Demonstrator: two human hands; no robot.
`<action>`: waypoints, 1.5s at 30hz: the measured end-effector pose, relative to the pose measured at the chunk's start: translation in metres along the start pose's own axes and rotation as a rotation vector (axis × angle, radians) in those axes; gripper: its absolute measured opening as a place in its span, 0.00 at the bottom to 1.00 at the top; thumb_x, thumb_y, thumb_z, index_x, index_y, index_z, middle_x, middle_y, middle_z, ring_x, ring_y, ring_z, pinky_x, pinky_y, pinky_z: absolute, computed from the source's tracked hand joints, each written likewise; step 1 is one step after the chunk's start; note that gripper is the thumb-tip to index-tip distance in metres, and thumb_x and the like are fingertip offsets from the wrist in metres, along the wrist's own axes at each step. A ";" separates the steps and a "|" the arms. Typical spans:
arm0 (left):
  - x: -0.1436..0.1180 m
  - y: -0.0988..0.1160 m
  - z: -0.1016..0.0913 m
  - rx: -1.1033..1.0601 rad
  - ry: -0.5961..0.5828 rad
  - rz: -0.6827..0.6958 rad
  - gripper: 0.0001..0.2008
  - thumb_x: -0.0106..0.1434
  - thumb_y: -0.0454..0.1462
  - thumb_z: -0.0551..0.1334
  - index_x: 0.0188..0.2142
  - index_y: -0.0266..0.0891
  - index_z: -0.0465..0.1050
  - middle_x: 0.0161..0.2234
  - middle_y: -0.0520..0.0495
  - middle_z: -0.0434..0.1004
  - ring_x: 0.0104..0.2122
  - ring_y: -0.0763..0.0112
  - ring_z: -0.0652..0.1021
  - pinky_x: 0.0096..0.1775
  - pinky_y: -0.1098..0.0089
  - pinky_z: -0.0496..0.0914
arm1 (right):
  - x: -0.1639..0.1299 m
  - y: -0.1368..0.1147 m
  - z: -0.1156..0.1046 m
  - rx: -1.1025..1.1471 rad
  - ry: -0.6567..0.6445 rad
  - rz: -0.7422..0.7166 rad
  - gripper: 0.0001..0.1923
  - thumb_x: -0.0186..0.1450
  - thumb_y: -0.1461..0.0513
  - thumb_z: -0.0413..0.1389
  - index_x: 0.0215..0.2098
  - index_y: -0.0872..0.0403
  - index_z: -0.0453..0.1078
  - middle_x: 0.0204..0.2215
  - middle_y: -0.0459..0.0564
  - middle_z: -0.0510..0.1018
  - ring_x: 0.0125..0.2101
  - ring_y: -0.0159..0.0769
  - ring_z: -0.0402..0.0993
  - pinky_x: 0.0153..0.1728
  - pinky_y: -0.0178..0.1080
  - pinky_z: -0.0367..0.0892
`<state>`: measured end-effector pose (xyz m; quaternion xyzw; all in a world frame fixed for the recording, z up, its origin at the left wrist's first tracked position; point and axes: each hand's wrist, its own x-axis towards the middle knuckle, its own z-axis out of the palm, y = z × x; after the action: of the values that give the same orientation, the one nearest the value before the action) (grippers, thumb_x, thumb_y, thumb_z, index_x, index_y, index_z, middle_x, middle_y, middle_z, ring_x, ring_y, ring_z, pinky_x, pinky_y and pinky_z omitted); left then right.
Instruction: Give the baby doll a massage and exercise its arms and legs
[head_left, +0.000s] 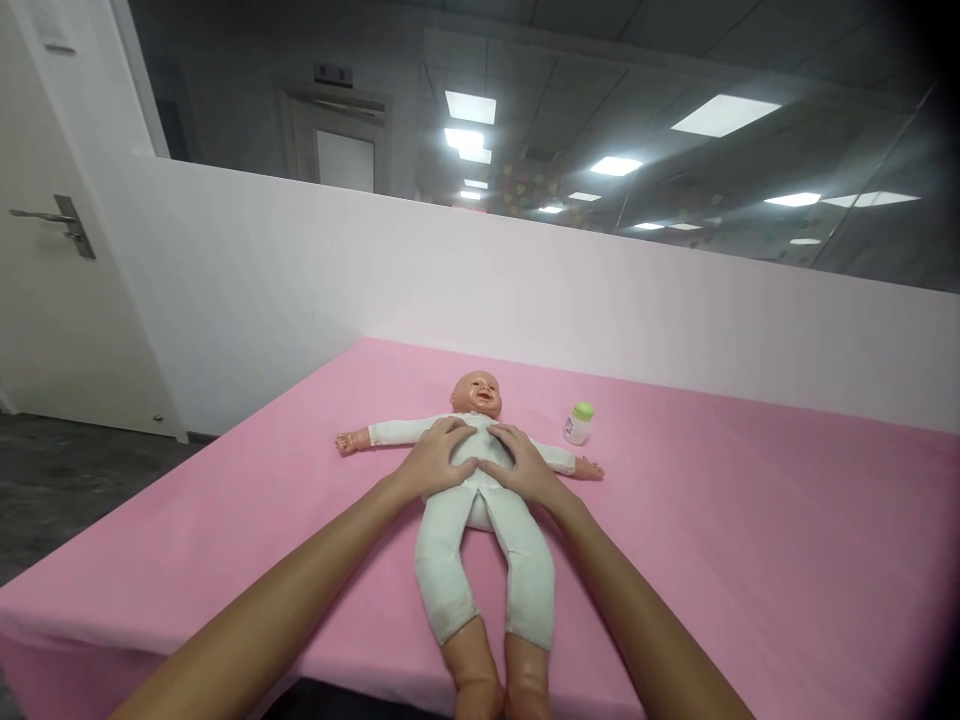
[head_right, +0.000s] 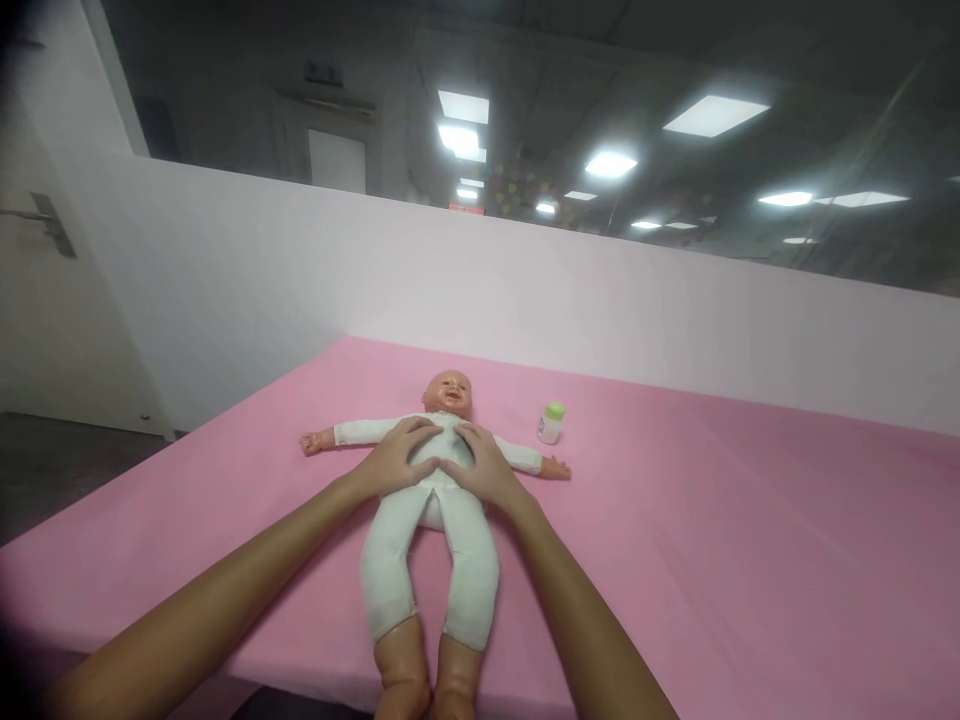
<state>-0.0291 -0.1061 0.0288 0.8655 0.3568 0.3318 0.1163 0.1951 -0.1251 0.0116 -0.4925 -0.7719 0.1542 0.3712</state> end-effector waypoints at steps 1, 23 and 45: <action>-0.001 -0.001 0.000 -0.013 -0.021 -0.007 0.26 0.64 0.44 0.63 0.61 0.40 0.70 0.59 0.38 0.68 0.60 0.50 0.69 0.62 0.50 0.64 | -0.001 0.002 -0.001 0.009 -0.024 0.011 0.35 0.64 0.46 0.62 0.65 0.46 0.63 0.66 0.54 0.64 0.66 0.51 0.59 0.66 0.56 0.57; 0.002 0.001 -0.002 0.086 0.010 0.015 0.25 0.63 0.41 0.64 0.59 0.39 0.71 0.59 0.38 0.70 0.59 0.50 0.69 0.62 0.50 0.63 | 0.004 0.006 0.005 0.087 0.006 0.041 0.33 0.62 0.52 0.63 0.64 0.46 0.64 0.64 0.53 0.67 0.64 0.49 0.62 0.64 0.55 0.58; 0.005 0.001 0.000 0.153 0.020 0.036 0.14 0.63 0.41 0.63 0.47 0.40 0.74 0.47 0.42 0.75 0.49 0.54 0.74 0.53 0.53 0.70 | 0.008 -0.006 0.003 -0.020 0.070 0.037 0.21 0.60 0.55 0.63 0.51 0.51 0.73 0.48 0.53 0.78 0.51 0.48 0.72 0.54 0.52 0.67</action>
<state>-0.0257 -0.1036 0.0317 0.8747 0.3668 0.3143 0.0402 0.1870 -0.1205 0.0170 -0.5155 -0.7507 0.1363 0.3901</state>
